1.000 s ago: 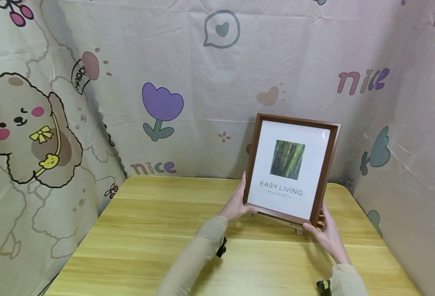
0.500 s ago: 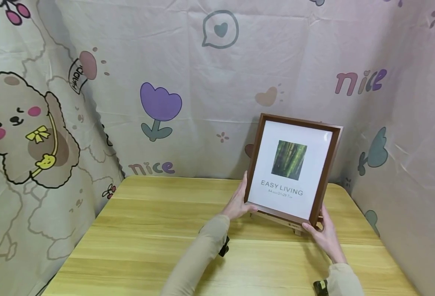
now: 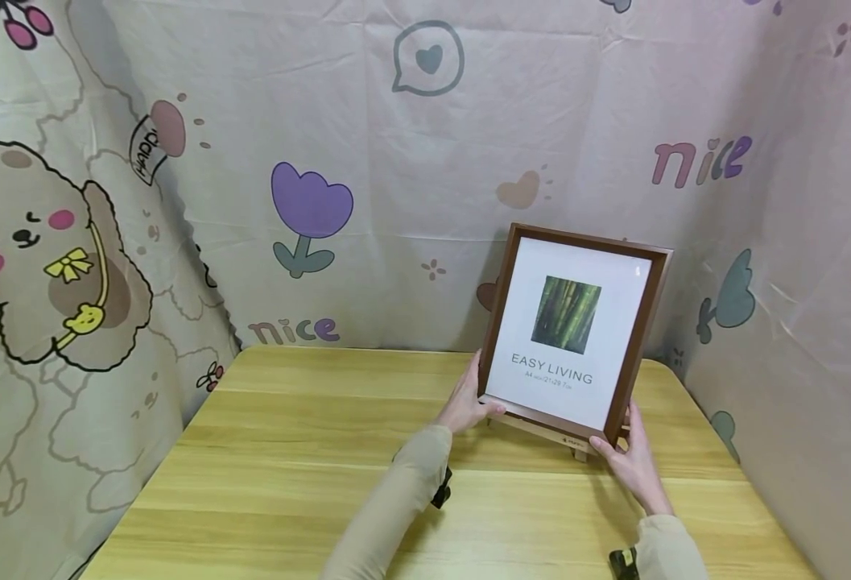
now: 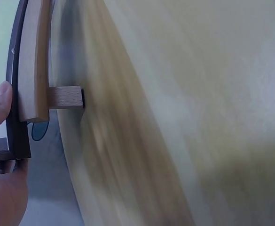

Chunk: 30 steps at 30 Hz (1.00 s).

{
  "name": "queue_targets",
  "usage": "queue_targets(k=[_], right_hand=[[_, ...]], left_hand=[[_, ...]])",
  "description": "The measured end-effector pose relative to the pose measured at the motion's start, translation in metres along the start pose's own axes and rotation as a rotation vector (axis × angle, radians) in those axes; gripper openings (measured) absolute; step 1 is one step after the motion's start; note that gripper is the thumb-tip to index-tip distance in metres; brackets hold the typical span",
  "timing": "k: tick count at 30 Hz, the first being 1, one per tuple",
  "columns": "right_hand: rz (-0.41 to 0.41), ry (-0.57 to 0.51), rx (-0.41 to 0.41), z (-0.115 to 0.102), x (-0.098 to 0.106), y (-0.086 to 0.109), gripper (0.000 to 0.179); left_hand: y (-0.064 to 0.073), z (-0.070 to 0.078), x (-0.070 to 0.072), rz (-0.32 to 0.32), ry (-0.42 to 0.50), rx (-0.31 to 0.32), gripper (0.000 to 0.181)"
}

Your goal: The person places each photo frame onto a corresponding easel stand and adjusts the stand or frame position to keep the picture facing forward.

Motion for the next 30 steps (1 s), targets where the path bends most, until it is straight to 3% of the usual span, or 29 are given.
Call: queue_targets(k=[9, 16, 30], right_hand=[[-0.008, -0.035, -0.023, 0.004, -0.003, 0.0, 0.095], [-0.029, -0.103, -0.088, 0.008, -0.006, 0.0, 0.096], [-0.04, -0.113, -0.141, 0.012, -0.008, 0.0, 0.098]], left_hand=[[0.004, -0.015, -0.002, 0.053, 0.041, 0.06, 0.096], [0.003, -0.018, -0.004, 0.058, 0.077, 0.045, 0.093], [0.004, -0.017, -0.005, 0.058, 0.075, 0.047, 0.093]])
Point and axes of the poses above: each hand's wrist, its own y-axis away from the middle knuckle, its own x-axis out of the back of the hand, z = x × y, the point moved 9 cm from there along -y, towards the middle knuckle, and after that the axes turned 9 degrees about y, right-handed, at the moved point
